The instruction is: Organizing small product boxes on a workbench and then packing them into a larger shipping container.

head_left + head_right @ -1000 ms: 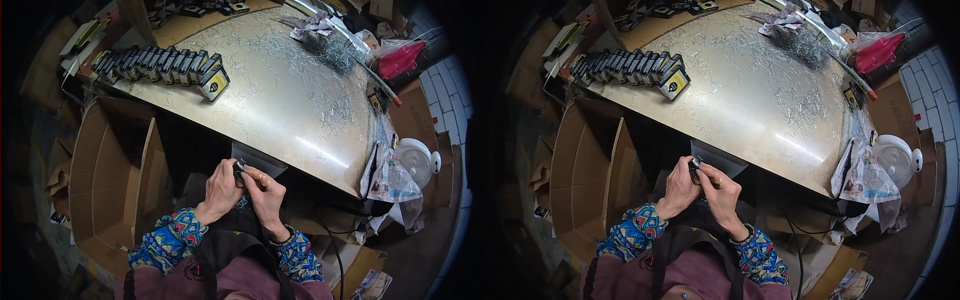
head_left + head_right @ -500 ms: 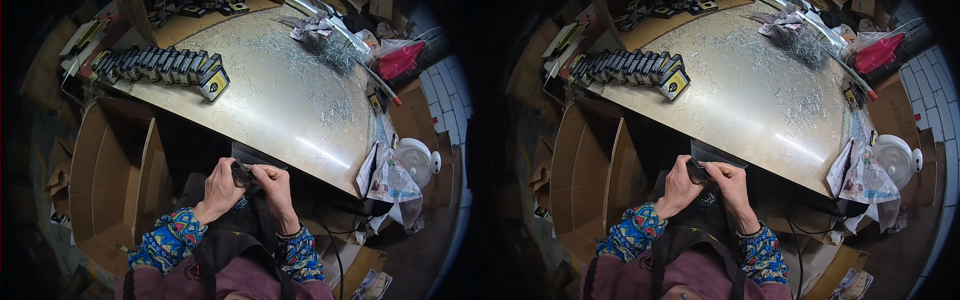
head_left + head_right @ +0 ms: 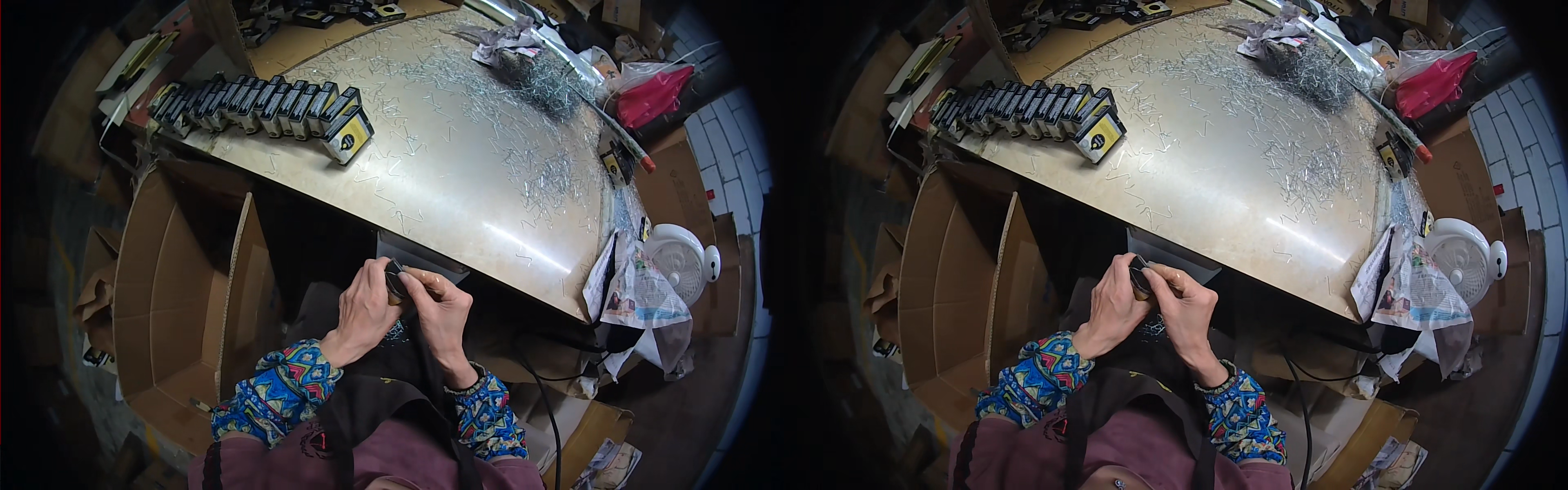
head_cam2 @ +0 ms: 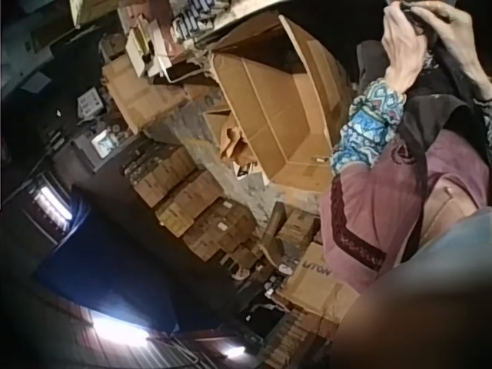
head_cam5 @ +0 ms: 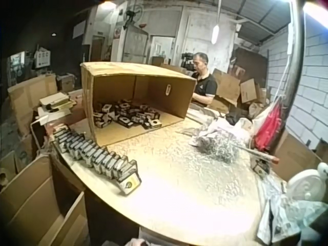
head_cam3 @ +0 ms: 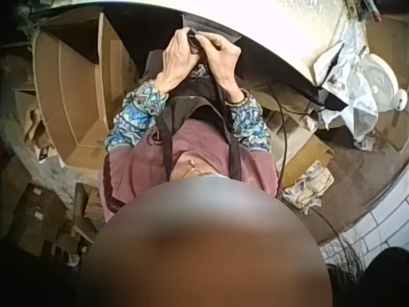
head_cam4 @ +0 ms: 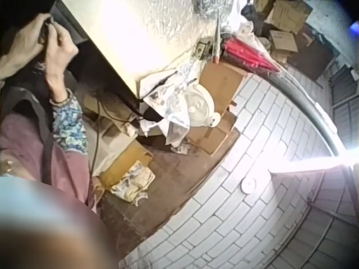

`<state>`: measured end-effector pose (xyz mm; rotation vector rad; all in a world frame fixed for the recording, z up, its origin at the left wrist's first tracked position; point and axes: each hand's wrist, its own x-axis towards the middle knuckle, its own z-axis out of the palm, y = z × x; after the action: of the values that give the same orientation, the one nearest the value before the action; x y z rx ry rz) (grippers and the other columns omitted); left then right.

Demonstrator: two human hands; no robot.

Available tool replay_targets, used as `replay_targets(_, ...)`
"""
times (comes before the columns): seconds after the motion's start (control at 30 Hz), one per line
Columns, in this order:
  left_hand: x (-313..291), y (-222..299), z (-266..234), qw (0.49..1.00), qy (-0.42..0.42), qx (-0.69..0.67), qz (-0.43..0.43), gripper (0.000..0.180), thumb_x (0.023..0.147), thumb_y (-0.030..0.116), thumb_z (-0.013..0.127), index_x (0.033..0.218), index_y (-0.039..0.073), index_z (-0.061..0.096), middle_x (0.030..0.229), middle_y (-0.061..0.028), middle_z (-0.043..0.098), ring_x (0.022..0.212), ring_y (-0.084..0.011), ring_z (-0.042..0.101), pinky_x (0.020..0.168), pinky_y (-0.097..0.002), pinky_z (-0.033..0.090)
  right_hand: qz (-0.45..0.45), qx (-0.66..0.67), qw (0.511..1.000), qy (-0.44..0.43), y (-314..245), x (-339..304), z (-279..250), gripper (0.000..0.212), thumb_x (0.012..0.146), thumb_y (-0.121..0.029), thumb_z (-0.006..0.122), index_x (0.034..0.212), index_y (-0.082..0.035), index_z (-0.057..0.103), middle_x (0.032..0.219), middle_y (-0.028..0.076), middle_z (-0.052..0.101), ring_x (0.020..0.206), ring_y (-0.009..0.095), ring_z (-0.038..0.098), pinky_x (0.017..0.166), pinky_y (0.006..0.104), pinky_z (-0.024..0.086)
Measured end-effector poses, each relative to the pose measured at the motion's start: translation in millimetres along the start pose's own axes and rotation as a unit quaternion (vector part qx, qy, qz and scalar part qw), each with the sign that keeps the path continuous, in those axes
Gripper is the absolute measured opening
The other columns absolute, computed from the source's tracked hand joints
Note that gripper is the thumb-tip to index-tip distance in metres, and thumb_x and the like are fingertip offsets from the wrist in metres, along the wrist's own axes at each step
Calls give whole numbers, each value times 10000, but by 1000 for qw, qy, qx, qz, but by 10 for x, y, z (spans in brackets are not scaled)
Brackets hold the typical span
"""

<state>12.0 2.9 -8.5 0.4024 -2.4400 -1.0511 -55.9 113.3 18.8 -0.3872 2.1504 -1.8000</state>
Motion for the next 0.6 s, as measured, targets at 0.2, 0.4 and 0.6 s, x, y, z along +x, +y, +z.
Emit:
replay_targets(0.2,37,22,13,997,-26,-20,-68,477,797,81,698,1184,-34,443,984,-243,598,903,-458,617,716,-493,515,-232,-130,964,19,42,-26,63,176,840,19,736,1013,45,717,1012,162,739,806,186,732,713,265,575)
replay_targets(0.4,122,98,-127,991,-57,-58,-110,443,791,91,695,1139,-1,436,924,-252,619,836,-478,622,697,-510,512,-388,-180,904,-14,58,53,-43,215,784,78,738,987,39,678,1024,171,718,734,250,686,650,301,553)
replay_targets(0.6,159,77,-65,991,-90,-58,-76,587,766,93,749,1242,-2,419,1114,-234,572,995,-430,592,798,-472,505,-354,-182,914,-80,-2,186,-214,266,792,61,743,1048,30,679,1048,174,711,822,279,698,705,324,561)
